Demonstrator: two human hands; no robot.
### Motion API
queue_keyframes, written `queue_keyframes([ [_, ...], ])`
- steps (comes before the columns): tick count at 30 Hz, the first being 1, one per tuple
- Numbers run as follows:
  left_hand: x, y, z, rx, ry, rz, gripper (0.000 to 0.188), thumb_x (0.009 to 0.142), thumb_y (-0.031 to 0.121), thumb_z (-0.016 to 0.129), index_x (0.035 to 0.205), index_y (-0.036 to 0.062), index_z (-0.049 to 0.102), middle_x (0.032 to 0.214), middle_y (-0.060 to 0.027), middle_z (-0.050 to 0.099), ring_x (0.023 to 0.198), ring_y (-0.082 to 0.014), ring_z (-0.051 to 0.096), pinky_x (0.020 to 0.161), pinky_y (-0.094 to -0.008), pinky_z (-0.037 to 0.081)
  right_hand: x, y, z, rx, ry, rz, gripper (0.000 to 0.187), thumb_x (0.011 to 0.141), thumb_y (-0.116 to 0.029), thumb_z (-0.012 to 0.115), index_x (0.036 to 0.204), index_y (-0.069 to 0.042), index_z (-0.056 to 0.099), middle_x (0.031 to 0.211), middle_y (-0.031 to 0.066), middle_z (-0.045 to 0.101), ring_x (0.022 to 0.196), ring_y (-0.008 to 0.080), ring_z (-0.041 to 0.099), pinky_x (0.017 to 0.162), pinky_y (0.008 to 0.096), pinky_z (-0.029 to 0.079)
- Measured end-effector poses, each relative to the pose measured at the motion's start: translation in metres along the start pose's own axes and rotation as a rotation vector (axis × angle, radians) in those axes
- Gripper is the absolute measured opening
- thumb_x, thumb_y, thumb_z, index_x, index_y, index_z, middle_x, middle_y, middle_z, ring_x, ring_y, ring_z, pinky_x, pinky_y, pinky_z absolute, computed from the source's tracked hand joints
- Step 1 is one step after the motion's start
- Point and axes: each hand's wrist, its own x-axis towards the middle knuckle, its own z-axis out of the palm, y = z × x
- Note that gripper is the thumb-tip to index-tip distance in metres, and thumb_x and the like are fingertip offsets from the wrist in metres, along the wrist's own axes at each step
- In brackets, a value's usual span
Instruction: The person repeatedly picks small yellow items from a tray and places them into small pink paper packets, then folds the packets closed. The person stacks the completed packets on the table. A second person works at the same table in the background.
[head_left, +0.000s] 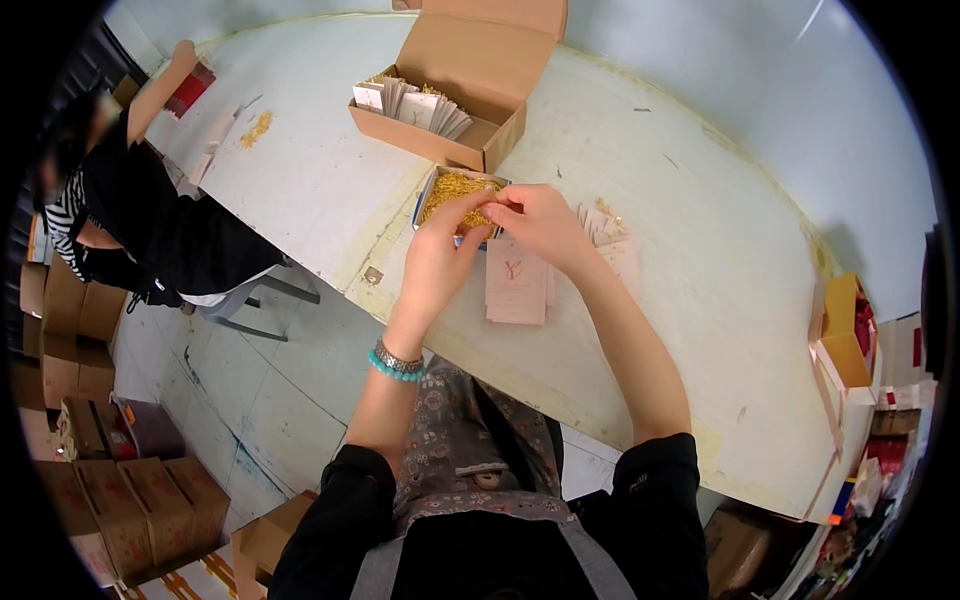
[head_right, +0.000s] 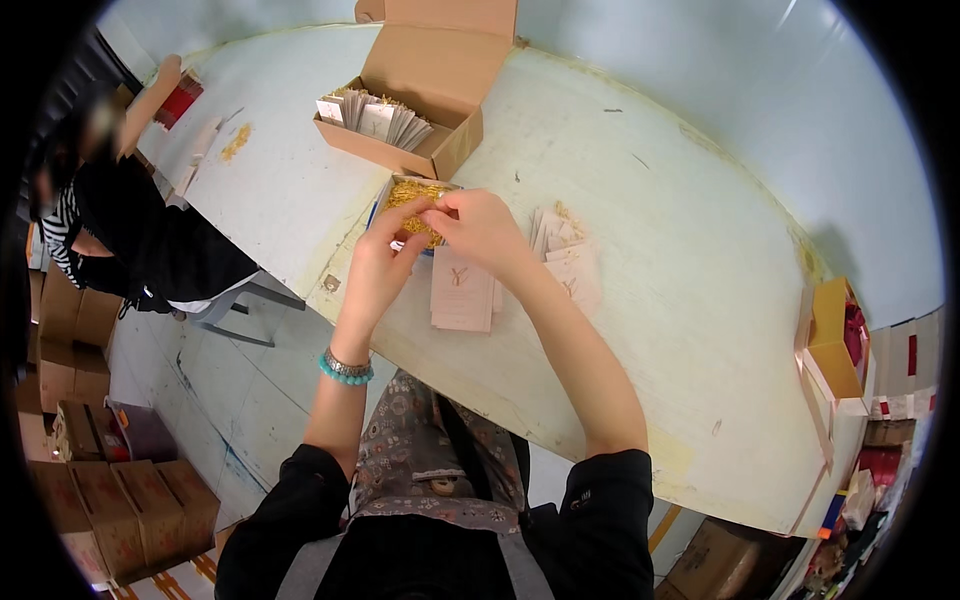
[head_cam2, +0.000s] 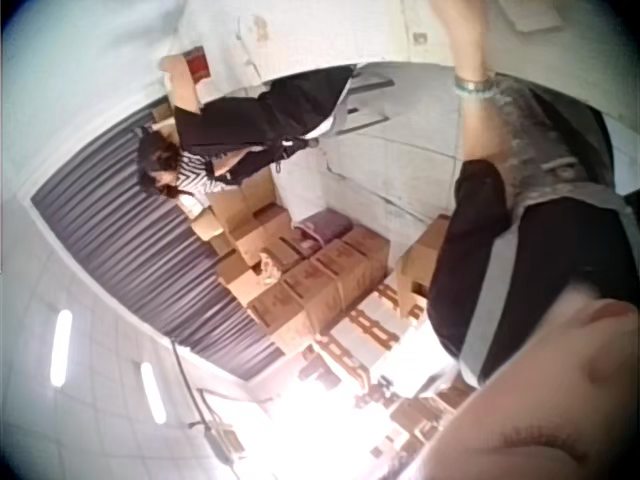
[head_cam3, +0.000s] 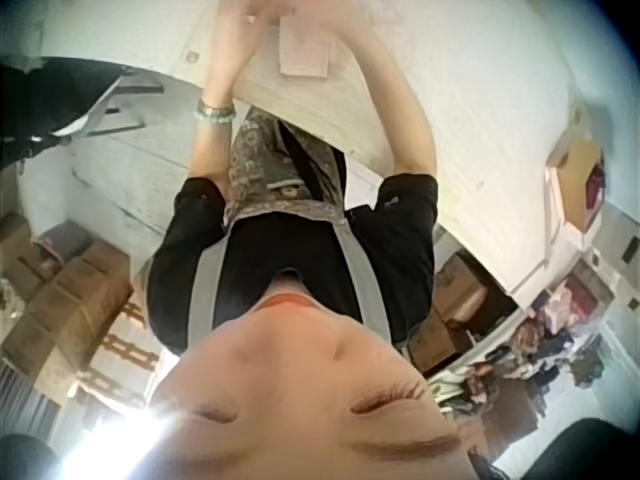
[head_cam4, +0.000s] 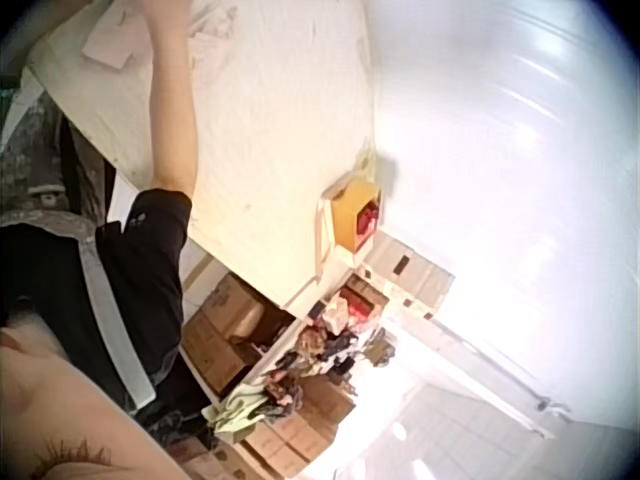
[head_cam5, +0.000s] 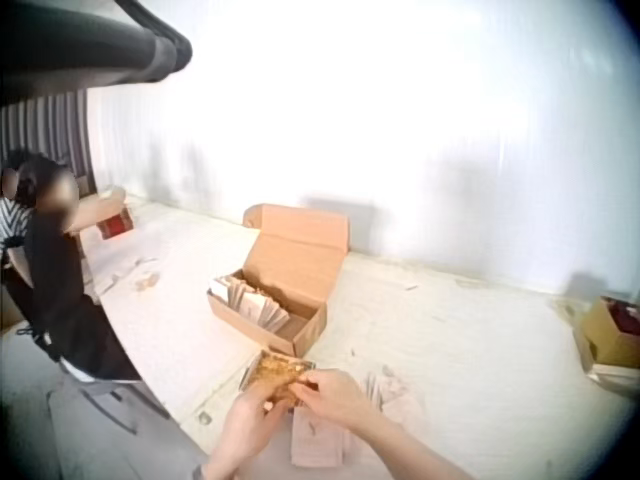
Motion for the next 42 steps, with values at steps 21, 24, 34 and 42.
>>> queue_keyframes([
  [21,-0.005,0.037,-0.017,0.192,0.019,0.332,0.012,0.078,0.002,0.069,0.090,0.0026,0.068,0.081,-0.0068,0.066,0.066,-0.0164,0.063,0.055,-0.0257,0.049,-0.048,-0.028,-0.031,0.369,-0.161,0.193,0.025,0.085,-0.028,0.066,0.085,-0.003,0.066,0.071,-0.0024,0.058,0.063,0.0045,0.047,0.053,0.0214,0.036],
  [24,-0.009,0.046,-0.019,-0.050,-0.053,0.134,0.014,0.078,-0.002,0.068,0.091,0.0034,0.067,0.084,-0.0037,0.066,0.067,-0.0115,0.062,0.054,-0.0220,0.048,-0.056,-0.030,-0.032,0.423,-0.184,0.123,0.022,0.086,-0.026,0.065,0.085,-0.004,0.066,0.071,-0.0028,0.058,0.064,0.0036,0.046,0.054,0.0204,0.035],
  [34,-0.019,0.037,-0.015,-0.880,-0.232,0.015,0.014,0.084,-0.006,0.061,0.097,-0.0004,0.060,0.092,-0.0053,0.059,0.077,-0.0094,0.059,0.051,-0.0191,0.049,-0.069,-0.036,-0.021,0.775,-0.311,0.045,0.020,0.087,-0.024,0.066,0.085,-0.004,0.066,0.071,-0.0026,0.058,0.066,0.0044,0.047,0.058,0.0200,0.037],
  [42,-0.025,0.037,-0.013,-1.022,-0.218,-0.011,0.008,0.087,0.004,0.062,0.092,-0.0004,0.059,0.088,-0.0066,0.059,0.073,-0.0121,0.060,0.048,-0.0218,0.050,-0.074,-0.037,-0.013,0.804,-0.270,0.041,0.021,0.086,-0.024,0.067,0.084,-0.003,0.065,0.072,-0.0018,0.059,0.066,0.0043,0.048,0.058,0.0193,0.038],
])
